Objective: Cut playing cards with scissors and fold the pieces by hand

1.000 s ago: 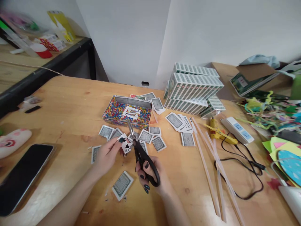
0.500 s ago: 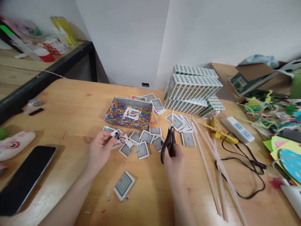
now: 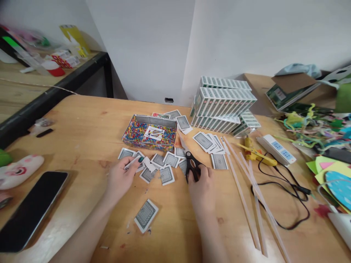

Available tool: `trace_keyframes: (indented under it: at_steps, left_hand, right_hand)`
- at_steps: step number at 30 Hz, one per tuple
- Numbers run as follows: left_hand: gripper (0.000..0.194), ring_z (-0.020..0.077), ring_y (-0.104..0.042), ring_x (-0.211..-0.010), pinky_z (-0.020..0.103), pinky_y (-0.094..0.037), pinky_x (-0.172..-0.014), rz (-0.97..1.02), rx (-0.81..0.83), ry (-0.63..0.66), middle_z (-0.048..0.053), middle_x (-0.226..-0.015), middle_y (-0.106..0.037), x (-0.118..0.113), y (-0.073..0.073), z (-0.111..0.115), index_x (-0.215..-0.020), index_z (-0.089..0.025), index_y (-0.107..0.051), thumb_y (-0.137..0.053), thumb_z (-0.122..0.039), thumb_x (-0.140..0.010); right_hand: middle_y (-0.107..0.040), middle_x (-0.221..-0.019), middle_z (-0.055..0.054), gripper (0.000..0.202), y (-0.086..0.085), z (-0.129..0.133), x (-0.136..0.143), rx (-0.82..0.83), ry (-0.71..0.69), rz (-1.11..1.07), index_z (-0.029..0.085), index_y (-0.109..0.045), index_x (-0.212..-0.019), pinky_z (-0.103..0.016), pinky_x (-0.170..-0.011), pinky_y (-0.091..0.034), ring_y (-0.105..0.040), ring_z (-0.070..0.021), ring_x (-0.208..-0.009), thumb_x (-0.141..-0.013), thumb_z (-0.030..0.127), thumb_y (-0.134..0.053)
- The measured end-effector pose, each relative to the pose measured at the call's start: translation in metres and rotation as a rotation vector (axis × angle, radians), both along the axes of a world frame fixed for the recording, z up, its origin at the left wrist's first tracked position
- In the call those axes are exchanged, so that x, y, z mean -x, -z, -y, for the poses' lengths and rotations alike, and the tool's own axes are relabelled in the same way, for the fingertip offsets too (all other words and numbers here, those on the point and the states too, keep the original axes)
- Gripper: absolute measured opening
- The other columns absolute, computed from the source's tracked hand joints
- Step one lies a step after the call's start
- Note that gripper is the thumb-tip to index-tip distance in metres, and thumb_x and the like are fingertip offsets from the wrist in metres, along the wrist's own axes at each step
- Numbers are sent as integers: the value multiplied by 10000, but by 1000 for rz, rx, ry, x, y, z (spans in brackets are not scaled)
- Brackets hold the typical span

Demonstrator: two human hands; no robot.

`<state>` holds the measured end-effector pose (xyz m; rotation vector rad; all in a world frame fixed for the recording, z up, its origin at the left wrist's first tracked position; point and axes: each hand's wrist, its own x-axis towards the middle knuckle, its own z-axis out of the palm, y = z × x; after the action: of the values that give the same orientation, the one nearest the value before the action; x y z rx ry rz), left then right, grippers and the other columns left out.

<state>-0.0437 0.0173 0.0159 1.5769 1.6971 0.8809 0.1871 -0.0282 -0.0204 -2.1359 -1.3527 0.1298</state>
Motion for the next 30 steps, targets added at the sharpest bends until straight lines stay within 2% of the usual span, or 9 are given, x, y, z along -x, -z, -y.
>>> trace_keyframes:
  at_steps: [5,8,9,12,16,20,26,28,30]
  left_hand:
    - [316,97,-403,-460,198,-277,-454,-109,-20,100,-58,-482,-438,-9,2,8,-588,-183,-479,-471,-417,-800]
    - [306,117,-459,-501,215,-298,-490,-191,-97,223,-33,-540,-511,-18,5,17,-614,-191,-484,-478,-432,-801]
    - [307,125,-478,-520,220,-307,-502,-202,-124,271,-24,-562,-530,-21,7,21,-626,-193,-487,-485,-447,-797]
    - [336,137,-475,-507,229,-288,-483,-226,-153,379,-23,-529,-500,-27,10,28,-607,-200,-456,-468,-474,-802]
    - [376,137,-447,-480,234,-267,-471,-228,-173,391,-34,-486,-447,-25,9,28,-565,-207,-421,-474,-504,-789]
    - [423,126,-417,-457,232,-254,-464,-235,-177,392,-42,-465,-414,-21,5,24,-536,-206,-397,-467,-546,-776]
    - [428,114,-410,-459,237,-240,-466,-278,-202,575,-30,-465,-449,-22,5,26,-514,-197,-412,-477,-526,-780]
    - [433,109,-399,-453,233,-243,-466,-263,-230,531,-38,-456,-434,-20,6,25,-507,-195,-406,-496,-529,-768]
    - [432,103,-386,-442,226,-254,-465,-243,-252,421,-48,-446,-410,-15,7,22,-499,-195,-395,-507,-515,-768]
  right_hand:
    - [-574,-921,-119,265,-11,2,9,-80,-41,-108,166,-588,-934,-389,-745,-455,-551,-253,-868,-762,355,-517]
    - [-608,-863,-89,216,-27,6,21,-126,-224,-343,188,-607,-888,-373,-762,-454,-570,-227,-833,-817,348,-481]
    - [-616,-834,-81,206,-32,8,27,-109,-306,-454,190,-614,-865,-354,-733,-462,-575,-220,-804,-816,355,-501]
    - [-596,-705,-42,264,-41,14,45,52,-489,-904,172,-621,-844,-265,-494,-460,-549,-154,-558,-817,413,-516]
    - [-532,-523,15,319,-40,14,54,139,-510,-1197,155,-580,-721,-206,-354,-368,-449,-89,-378,-815,453,-515]
    - [-539,-523,26,310,-37,11,51,154,-481,-1275,150,-583,-757,-207,-371,-390,-460,-85,-384,-747,459,-606]
    - [-457,-450,50,352,-34,11,56,223,-497,-1186,154,-542,-607,-184,-356,-317,-395,-68,-383,-739,474,-608]
    - [-456,-443,53,356,-34,11,56,172,-441,-1160,160,-528,-606,-183,-346,-306,-383,-65,-368,-740,480,-605]
    - [-465,-451,54,353,-35,9,53,106,-360,-1151,166,-513,-613,-183,-343,-320,-391,-65,-357,-741,483,-602]
